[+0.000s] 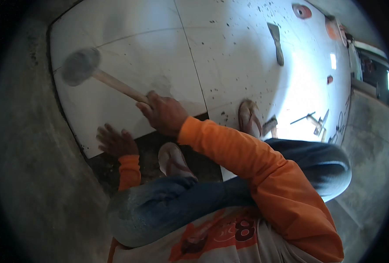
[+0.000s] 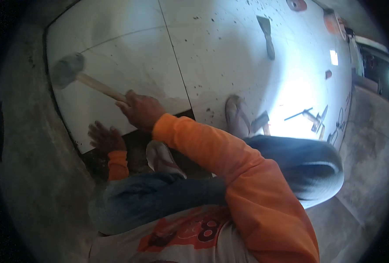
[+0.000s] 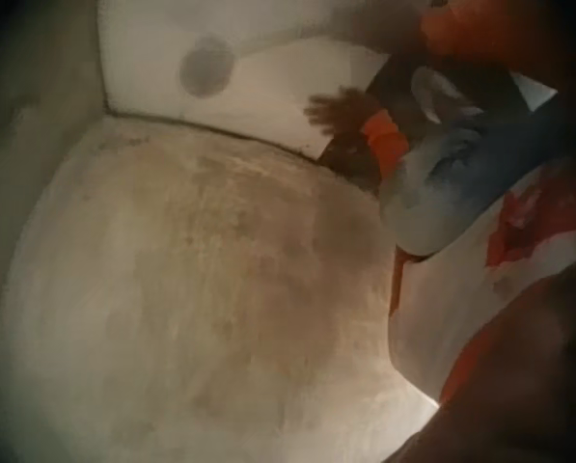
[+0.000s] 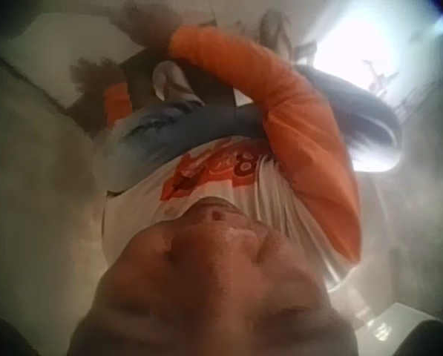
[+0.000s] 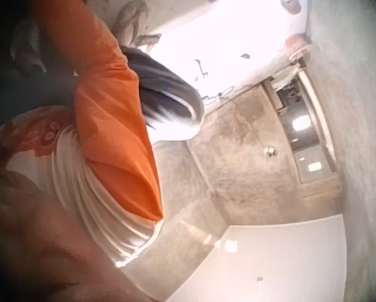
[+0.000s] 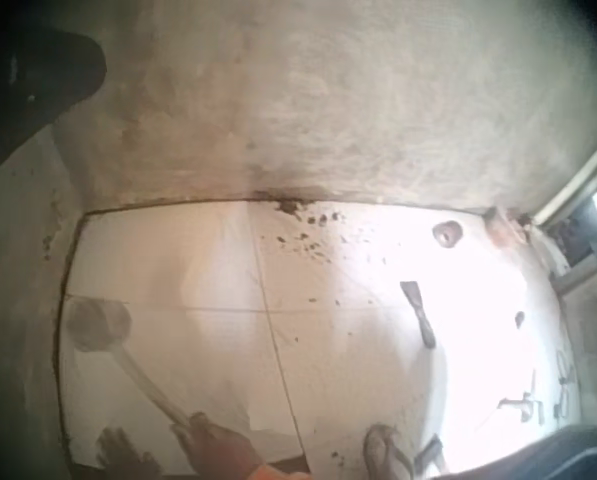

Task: The person receives a large floor tile from a window, places it onto a prepared mortar bed, levels it by hand and with a rubber mallet, and uses a trowel to apply and smooth mortar around the edges and beneath the adjacent tile.

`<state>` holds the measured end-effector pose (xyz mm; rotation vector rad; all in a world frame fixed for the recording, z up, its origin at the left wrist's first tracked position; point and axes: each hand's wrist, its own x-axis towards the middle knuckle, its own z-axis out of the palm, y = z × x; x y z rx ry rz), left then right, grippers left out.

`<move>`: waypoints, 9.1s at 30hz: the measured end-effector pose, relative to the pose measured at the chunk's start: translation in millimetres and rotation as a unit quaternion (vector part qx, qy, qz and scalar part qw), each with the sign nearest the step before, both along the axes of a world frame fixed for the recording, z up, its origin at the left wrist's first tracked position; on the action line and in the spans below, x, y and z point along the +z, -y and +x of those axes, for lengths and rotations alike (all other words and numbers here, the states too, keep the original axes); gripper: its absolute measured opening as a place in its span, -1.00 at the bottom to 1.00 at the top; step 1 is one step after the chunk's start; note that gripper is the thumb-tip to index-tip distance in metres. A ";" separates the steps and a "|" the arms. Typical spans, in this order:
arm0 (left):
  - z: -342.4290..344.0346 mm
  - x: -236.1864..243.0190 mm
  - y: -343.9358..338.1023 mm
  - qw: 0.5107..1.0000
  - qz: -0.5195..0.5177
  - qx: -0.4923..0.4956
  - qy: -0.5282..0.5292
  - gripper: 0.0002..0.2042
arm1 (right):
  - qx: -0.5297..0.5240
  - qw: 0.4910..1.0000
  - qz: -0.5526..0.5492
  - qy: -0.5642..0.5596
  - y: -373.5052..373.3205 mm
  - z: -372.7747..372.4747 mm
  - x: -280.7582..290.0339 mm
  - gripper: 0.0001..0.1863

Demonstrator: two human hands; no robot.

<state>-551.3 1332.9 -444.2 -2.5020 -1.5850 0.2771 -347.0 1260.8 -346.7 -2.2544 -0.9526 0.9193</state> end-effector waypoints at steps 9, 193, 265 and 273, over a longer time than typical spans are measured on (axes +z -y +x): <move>31.6 25.3 0.1 0.917 -0.153 -0.346 0.125 -0.13 | -0.041 0.996 0.077 -0.028 13.0 -12.4 4.6 -0.52; -14.0 8.0 101.3 0.893 -0.123 -0.183 0.393 -0.56 | 0.388 0.887 -0.185 0.169 187.9 91.3 28.6 -0.48; -67.2 10.4 163.3 0.841 -0.007 0.204 0.501 -0.57 | 0.379 0.922 0.004 0.081 22.0 -97.4 -44.2 -0.51; -78.6 -37.7 53.8 0.809 0.135 0.269 0.505 -0.41 | 0.405 0.913 0.034 0.025 1.9 -118.3 -51.3 -0.51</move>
